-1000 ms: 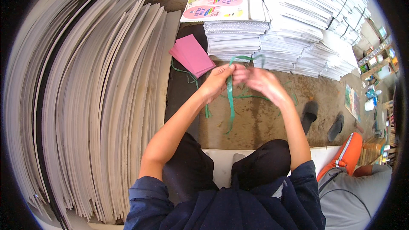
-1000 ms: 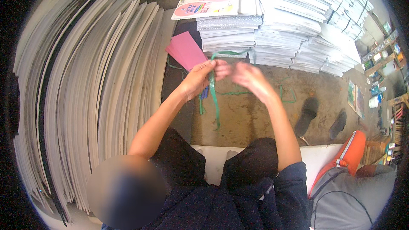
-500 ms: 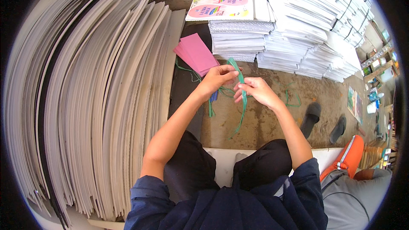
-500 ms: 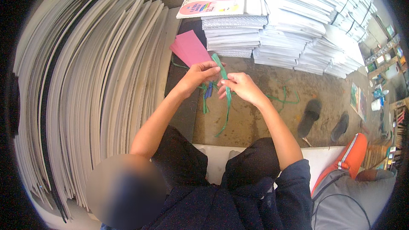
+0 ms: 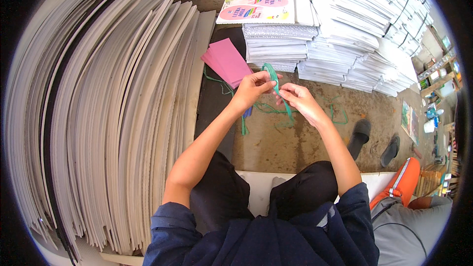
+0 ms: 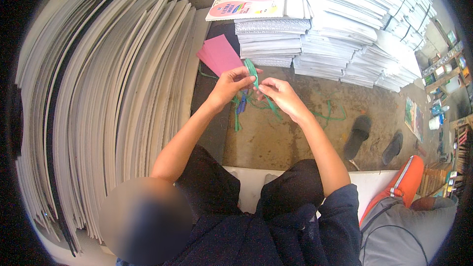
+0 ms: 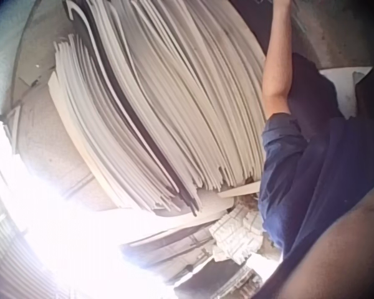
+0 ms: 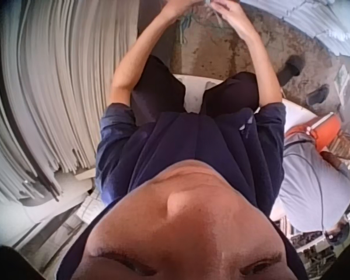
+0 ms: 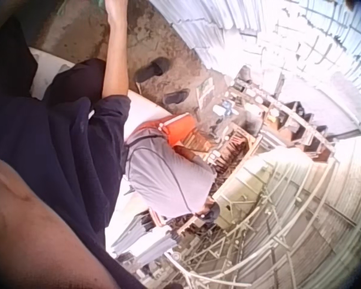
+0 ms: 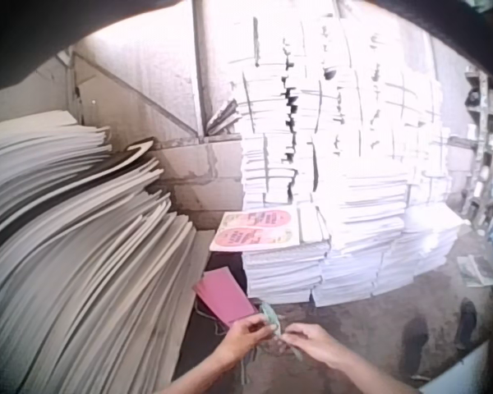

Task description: The person ties a stack of white books with a green plastic strap, securing it with a knot. They then place the bundled books onto a large stack of similar items. The person then prepares another strap and handles a stack of pink-covered books.

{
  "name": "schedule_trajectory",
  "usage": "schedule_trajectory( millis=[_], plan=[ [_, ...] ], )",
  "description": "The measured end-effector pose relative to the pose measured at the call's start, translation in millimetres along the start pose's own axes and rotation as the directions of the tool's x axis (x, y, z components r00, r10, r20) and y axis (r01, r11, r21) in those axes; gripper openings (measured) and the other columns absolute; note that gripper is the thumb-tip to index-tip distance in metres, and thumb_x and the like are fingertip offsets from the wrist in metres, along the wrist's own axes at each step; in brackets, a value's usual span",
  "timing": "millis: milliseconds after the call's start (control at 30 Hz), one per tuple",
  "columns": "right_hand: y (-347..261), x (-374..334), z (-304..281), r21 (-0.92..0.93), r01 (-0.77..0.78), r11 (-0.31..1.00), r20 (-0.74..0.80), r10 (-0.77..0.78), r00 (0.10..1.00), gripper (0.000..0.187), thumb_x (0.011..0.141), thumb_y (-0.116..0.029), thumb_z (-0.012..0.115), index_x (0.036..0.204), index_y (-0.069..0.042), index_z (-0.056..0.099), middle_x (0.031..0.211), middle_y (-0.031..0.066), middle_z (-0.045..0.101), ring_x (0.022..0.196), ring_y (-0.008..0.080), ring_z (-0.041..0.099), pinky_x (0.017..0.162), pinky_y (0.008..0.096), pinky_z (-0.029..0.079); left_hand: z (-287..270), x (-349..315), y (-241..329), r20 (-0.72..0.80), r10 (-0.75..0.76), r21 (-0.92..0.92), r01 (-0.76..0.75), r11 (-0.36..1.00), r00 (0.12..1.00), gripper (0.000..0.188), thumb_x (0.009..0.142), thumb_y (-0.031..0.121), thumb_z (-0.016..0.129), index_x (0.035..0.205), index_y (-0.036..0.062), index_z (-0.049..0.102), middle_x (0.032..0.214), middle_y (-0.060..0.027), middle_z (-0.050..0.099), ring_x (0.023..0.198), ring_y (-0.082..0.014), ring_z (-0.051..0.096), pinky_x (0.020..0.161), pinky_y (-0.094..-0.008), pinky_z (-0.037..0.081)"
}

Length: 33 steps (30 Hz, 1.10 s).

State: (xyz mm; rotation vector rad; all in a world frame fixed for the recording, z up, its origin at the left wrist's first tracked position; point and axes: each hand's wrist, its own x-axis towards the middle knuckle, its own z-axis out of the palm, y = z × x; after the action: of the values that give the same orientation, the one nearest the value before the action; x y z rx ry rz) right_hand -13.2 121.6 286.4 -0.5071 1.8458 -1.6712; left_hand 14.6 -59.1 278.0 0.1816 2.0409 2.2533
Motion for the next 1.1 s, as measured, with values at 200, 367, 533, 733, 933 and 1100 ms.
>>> schedule_trajectory(
  millis=[200, 367, 533, 733, 933, 1100],
  plan=[
    [10.6, 4.8, -2.0, -0.015, 0.1, 0.995, -0.062, -0.101, 0.993, 0.021, 0.086, -0.019, 0.054, 0.092, 0.001, 0.057, 0.083, 0.0038, 0.059, 0.077, 0.0108, 0.056, 0.073, 0.0243, 0.043, -0.8, 2.4, -4.1, -0.031, 0.009, 0.111, -0.006, 0.994, 0.999, 0.033, 0.081, 0.014, 0.061, 0.111, 0.0016, 0.054, 0.094, -0.0031, 0.059, 0.084, -0.0103, 0.056, 0.078, -0.0268, 0.046],
    [12.0, 5.9, -1.4, -0.012, 0.137, 0.991, -0.1, -0.137, 0.985, 0.017, 0.085, -0.017, 0.056, 0.094, -0.002, 0.056, 0.083, 0.0028, 0.059, 0.074, 0.0091, 0.055, 0.071, 0.0231, 0.044, 3.1, 3.7, -6.7, -0.09, 0.096, 0.164, -0.08, 0.983, 0.991, 0.043, 0.075, 0.012, 0.067, 0.113, -0.0016, 0.051, 0.083, -0.0049, 0.061, 0.076, -0.0094, 0.057, 0.07, -0.024, 0.046],
    [8.0, 5.0, 5.7, 0.073, 0.152, 0.986, -0.163, -0.138, 0.977, 0.024, 0.085, -0.014, 0.056, 0.105, -0.002, 0.05, 0.088, 0.0042, 0.06, 0.078, 0.0115, 0.057, 0.072, 0.0247, 0.044, 3.4, 1.5, -0.6, -0.138, 0.075, 0.195, -0.047, 0.98, 0.988, 0.039, 0.075, 0.01, 0.067, 0.109, -0.0002, 0.052, 0.083, -0.0031, 0.06, 0.08, -0.0093, 0.057, 0.072, -0.0244, 0.046],
    [1.3, 0.6, 5.3, 0.095, 0.097, 0.991, -0.045, -0.093, 0.995, 0.029, 0.086, -0.014, 0.053, 0.111, -0.002, 0.044, 0.088, 0.0081, 0.061, 0.077, 0.0142, 0.059, 0.068, 0.0246, 0.045, 1.4, 6.3, -2.2, -0.307, 0.192, 0.079, -0.177, 0.981, 0.932, 0.033, 0.074, 0.006, 0.067, 0.101, -0.0027, 0.051, 0.082, -0.0073, 0.061, 0.076, -0.0115, 0.058, 0.066, -0.0248, 0.048],
    [-6.9, -2.6, -0.9, 0.068, 0.101, 0.992, -0.058, -0.098, 0.994, 0.026, 0.088, -0.012, 0.049, 0.111, -0.004, 0.04, 0.08, 0.008, 0.057, 0.065, 0.0114, 0.055, 0.058, 0.0234, 0.042, -3.9, 4.7, 1.4, -0.363, 0.494, 0.596, -0.211, 0.775, 0.79, 0.026, 0.073, 0.004, 0.065, 0.095, -0.0006, 0.052, 0.093, -0.0101, 0.057, 0.088, -0.0215, 0.056, 0.076, -0.0303, 0.045],
    [-3.5, 0.8, -4.3, 0.06, 0.15, 0.987, -0.025, -0.149, 0.989, 0.025, 0.088, -0.01, 0.048, 0.11, -0.005, 0.036, 0.073, 0.0059, 0.053, 0.057, 0.0092, 0.048, 0.054, 0.0225, 0.04, -1.9, 1.1, 15.3, 0.313, 0.548, 0.687, -0.583, 0.434, 0.776, 0.028, 0.069, 0.009, 0.066, 0.096, 0.0071, 0.058, 0.088, -0.0071, 0.06, 0.089, -0.0274, 0.055, 0.077, -0.0341, 0.043]
  ],
)
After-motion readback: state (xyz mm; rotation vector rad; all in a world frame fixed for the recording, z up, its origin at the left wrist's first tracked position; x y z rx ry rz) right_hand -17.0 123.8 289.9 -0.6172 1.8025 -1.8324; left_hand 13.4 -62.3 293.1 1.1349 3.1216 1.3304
